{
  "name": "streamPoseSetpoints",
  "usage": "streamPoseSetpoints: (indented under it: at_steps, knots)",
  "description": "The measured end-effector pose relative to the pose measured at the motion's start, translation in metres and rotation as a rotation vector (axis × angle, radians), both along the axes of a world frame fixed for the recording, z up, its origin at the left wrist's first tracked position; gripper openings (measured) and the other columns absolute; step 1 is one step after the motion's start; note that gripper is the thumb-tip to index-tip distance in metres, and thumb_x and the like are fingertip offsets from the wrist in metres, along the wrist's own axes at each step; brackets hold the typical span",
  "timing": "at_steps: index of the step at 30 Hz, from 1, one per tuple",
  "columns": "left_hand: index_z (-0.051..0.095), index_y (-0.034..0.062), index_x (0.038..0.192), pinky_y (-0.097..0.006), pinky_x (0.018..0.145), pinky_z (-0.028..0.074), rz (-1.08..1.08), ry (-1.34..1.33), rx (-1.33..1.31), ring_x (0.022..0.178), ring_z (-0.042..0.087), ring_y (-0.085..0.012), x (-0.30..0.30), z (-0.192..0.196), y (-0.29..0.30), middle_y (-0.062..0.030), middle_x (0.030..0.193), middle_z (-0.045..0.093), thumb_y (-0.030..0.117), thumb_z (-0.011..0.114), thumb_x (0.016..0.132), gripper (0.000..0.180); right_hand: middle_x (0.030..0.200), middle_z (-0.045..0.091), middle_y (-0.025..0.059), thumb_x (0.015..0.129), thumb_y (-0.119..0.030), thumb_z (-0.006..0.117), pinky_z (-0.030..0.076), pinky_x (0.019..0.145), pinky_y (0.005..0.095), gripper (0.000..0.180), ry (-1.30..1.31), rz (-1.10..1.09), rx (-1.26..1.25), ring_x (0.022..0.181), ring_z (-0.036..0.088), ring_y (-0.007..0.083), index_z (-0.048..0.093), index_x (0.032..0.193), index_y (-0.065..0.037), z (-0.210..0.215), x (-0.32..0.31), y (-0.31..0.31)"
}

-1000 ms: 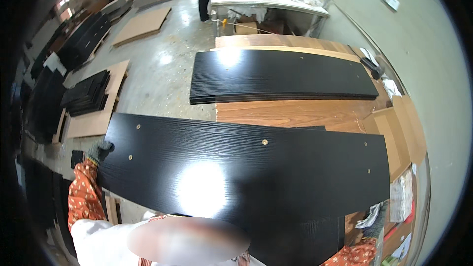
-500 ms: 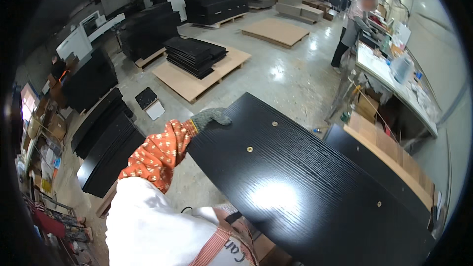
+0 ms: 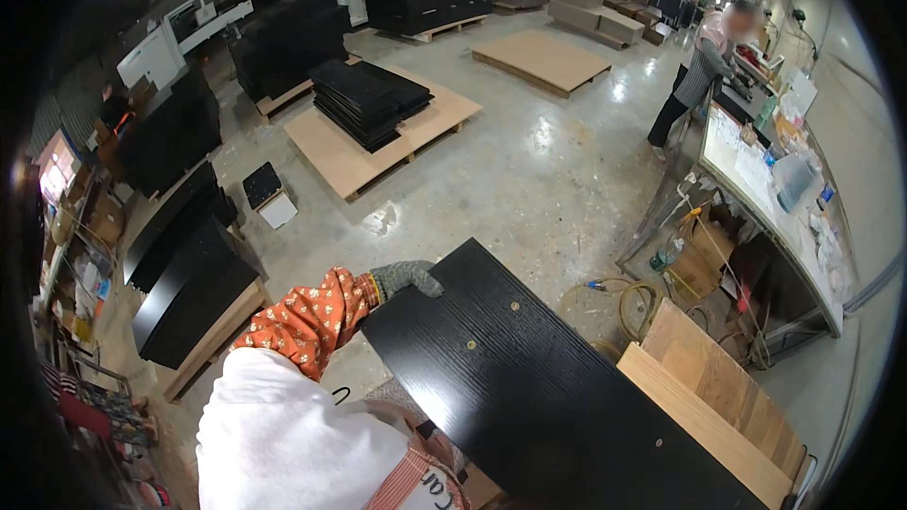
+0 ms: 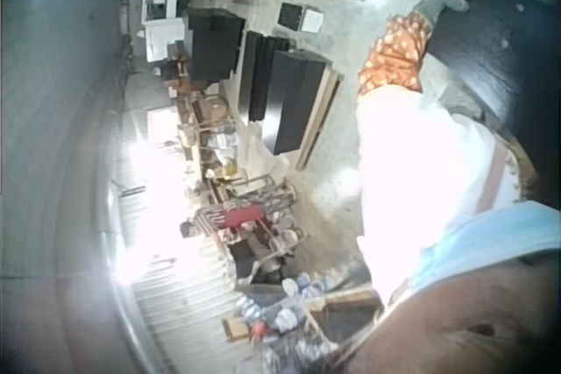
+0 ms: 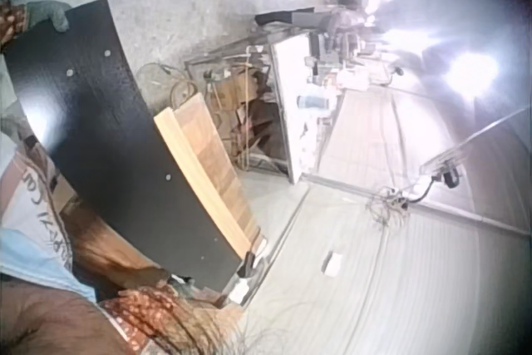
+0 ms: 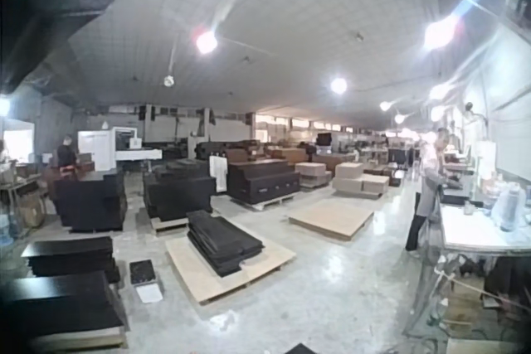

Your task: Cleaning and polishing black wood furniture panels using a rag and a sponge with liquid.

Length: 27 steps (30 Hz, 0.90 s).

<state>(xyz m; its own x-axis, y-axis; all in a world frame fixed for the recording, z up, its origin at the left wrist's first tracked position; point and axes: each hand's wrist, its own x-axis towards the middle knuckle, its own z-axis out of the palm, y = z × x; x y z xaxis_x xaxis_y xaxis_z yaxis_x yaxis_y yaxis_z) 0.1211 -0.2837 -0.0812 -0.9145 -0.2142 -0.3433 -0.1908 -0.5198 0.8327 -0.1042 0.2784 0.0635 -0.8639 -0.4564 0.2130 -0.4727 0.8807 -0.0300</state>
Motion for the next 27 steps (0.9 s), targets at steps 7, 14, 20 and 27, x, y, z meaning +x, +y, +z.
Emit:
streamPoseSetpoints:
  at_steps: [7, 14, 20, 27]
  knots:
    - [0.051, -0.0068, 0.129, -0.034, 0.084, 0.057, -0.111, 0.009, 0.146, 0.097, 0.066, -0.0217, -0.058, 0.028, 0.023, -0.0161, 0.113, 0.065, 0.008, 0.067, 0.077, 0.056, 0.092, 0.064, 0.0217, 0.094, -0.032, 0.053, 0.05, 0.074, 0.0454, 0.036, 0.217, -0.757, 0.017, 0.08, 0.062, 0.0374, 0.058, 0.117, -0.006, 0.012, -0.041, 0.307]
    - [0.052, 0.0004, 0.129, -0.046, 0.1, 0.05, -0.052, 0.001, 0.223, 0.112, 0.06, -0.0339, -0.101, 0.051, 0.087, -0.0169, 0.125, 0.059, 0.012, 0.068, 0.078, 0.054, 0.088, 0.064, 0.021, 0.093, -0.033, 0.054, 0.051, 0.072, 0.0452, 0.035, 0.647, -0.78, 0.031, 0.076, 0.062, 0.0366, 0.059, 0.115, -0.005, -0.053, -0.017, 0.341]
    - [0.054, 0.0, 0.128, -0.046, 0.097, 0.05, -0.058, -0.101, 0.206, 0.108, 0.061, -0.0319, -0.121, 0.017, 0.137, -0.0151, 0.123, 0.06, 0.013, 0.069, 0.077, 0.054, 0.13, 0.058, 0.0179, 0.093, -0.03, 0.056, 0.05, 0.091, 0.0437, 0.057, 0.391, -0.779, -0.1, 0.102, 0.065, 0.0358, 0.04, 0.143, -0.009, -0.092, 0.01, 0.187]
    - [0.052, -0.0019, 0.13, -0.045, 0.094, 0.051, -0.13, -0.029, 0.105, 0.106, 0.06, -0.0319, -0.159, 0.035, 0.204, -0.0173, 0.124, 0.059, 0.017, 0.069, 0.08, 0.057, 0.133, 0.055, 0.018, 0.091, -0.022, 0.05, 0.047, 0.092, 0.0481, 0.05, 0.118, -1.047, -0.325, 0.107, 0.061, 0.0388, 0.043, 0.139, -0.01, -0.095, -0.03, 0.191]
